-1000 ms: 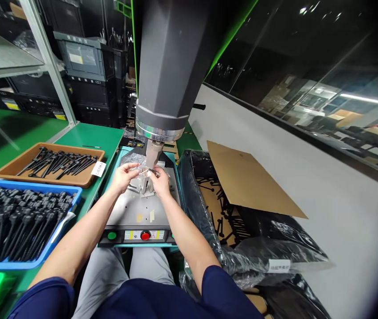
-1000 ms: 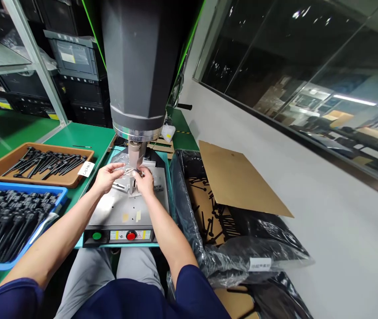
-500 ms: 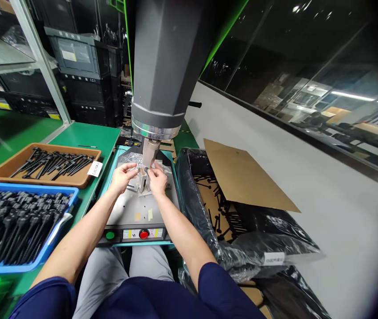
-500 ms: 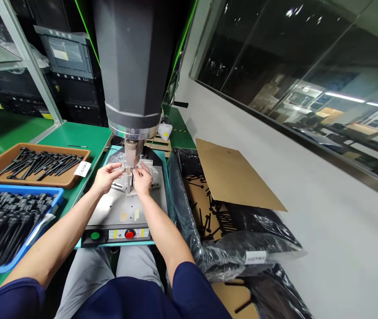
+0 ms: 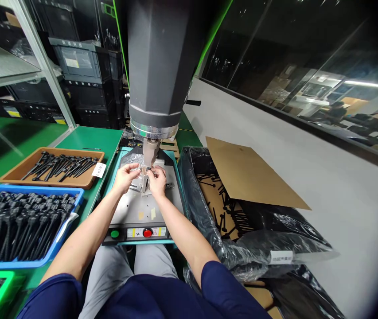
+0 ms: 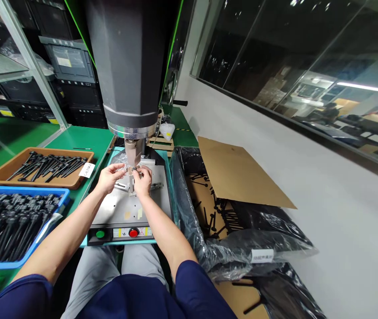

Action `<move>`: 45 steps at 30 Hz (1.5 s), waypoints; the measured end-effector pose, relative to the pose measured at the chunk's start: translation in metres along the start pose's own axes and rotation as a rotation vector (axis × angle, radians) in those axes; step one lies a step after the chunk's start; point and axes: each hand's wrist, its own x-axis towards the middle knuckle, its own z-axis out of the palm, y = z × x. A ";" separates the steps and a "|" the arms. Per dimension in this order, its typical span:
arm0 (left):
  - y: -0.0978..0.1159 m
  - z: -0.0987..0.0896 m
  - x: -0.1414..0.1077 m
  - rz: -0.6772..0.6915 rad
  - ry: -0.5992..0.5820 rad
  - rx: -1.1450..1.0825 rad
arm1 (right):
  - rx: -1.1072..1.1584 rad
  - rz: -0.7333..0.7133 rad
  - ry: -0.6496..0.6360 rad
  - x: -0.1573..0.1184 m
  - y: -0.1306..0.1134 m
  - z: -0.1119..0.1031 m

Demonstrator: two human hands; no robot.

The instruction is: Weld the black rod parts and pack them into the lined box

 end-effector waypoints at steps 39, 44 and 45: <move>-0.023 -0.063 -0.119 -0.034 0.257 0.393 | -0.068 0.253 0.236 -0.085 0.031 -0.123; -0.078 -0.110 -0.184 -0.031 0.323 0.856 | -0.598 0.092 0.119 -0.156 0.065 -0.192; -0.088 -0.116 -0.191 -0.056 0.280 0.869 | -0.630 0.111 0.070 -0.166 0.072 -0.199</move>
